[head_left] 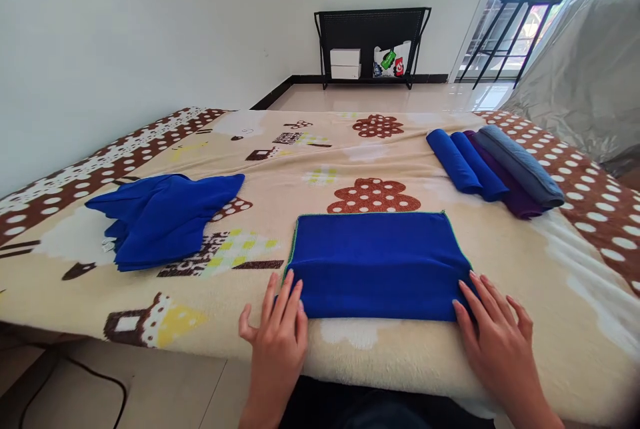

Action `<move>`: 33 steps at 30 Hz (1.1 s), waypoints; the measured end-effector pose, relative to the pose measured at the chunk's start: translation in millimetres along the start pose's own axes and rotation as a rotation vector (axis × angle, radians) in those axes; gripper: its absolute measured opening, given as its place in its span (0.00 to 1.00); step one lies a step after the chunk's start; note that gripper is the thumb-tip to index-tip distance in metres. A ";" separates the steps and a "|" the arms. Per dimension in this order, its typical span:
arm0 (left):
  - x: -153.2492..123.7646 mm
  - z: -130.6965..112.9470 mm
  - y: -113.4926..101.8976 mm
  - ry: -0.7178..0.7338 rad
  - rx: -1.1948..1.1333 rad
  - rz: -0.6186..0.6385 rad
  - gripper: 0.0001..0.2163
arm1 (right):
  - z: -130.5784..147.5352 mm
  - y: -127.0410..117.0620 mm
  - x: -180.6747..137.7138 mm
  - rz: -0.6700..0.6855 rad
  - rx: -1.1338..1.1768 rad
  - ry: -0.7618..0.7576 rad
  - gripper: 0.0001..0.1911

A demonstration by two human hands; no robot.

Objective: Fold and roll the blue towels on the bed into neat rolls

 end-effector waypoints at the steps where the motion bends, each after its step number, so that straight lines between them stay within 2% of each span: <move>1: 5.3 -16.2 -0.9 0.050 -0.041 0.001 0.21 | 14.6 -0.2 5.3 -0.022 0.024 -0.009 0.22; 3: 14.8 -52.4 1.3 0.195 -0.142 0.063 0.23 | 51.1 2.8 17.6 -0.008 0.104 -0.091 0.21; 6: 21.9 -95.6 12.2 0.362 -0.212 0.226 0.24 | 100.3 13.3 33.1 0.121 0.188 -0.243 0.23; 8: 23.1 -103.3 20.6 0.351 -0.186 0.283 0.23 | 112.9 20.2 38.6 0.189 0.172 -0.278 0.23; 9: 22.9 -99.3 24.2 0.312 -0.160 0.291 0.22 | 111.3 22.8 39.6 0.208 0.155 -0.274 0.24; 11: 20.0 -77.7 29.5 0.200 -0.092 0.280 0.23 | 93.4 25.8 37.6 0.215 0.123 -0.227 0.26; 14: 9.8 -28.3 31.9 0.050 -0.010 0.259 0.24 | 43.5 24.2 26.2 0.168 0.079 -0.095 0.29; 16: 2.3 1.1 30.2 -0.004 0.007 0.245 0.24 | 11.2 21.4 16.3 0.141 0.058 -0.028 0.30; 18: -3.2 19.6 27.3 -0.027 -0.002 0.236 0.23 | -9.5 19.3 8.5 0.150 0.063 -0.011 0.30; 22: -6.1 29.9 15.0 -0.083 -0.003 0.143 0.23 | -21.5 10.7 1.9 0.134 0.104 -0.026 0.29; 24: -6.6 31.6 3.6 -0.116 0.026 0.039 0.23 | -25.5 2.6 -2.1 0.061 0.109 -0.018 0.26; 26: -8.5 32.7 -7.9 -0.073 0.042 -0.049 0.20 | -32.4 -5.8 -9.7 -0.022 0.093 -0.033 0.21; 28: -11.5 31.0 -12.6 0.081 0.002 -0.020 0.18 | -40.2 -10.6 -19.2 -0.044 0.079 -0.090 0.17; 30: -15.3 29.3 -12.1 0.224 -0.065 0.076 0.20 | -46.6 -11.1 -26.8 0.016 0.100 -0.157 0.17; 33: -16.5 30.3 -9.8 0.246 -0.110 0.126 0.22 | -50.8 -10.1 -28.9 0.104 0.142 -0.192 0.20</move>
Point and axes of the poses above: each hand's wrist, its own x-axis towards the middle knuckle, its own y-axis out of the palm, z = x × y, the point moved 5 cm from there along x, towards the middle knuckle, and after that the axes turned 4 degrees about x, right-handed, at the moved point
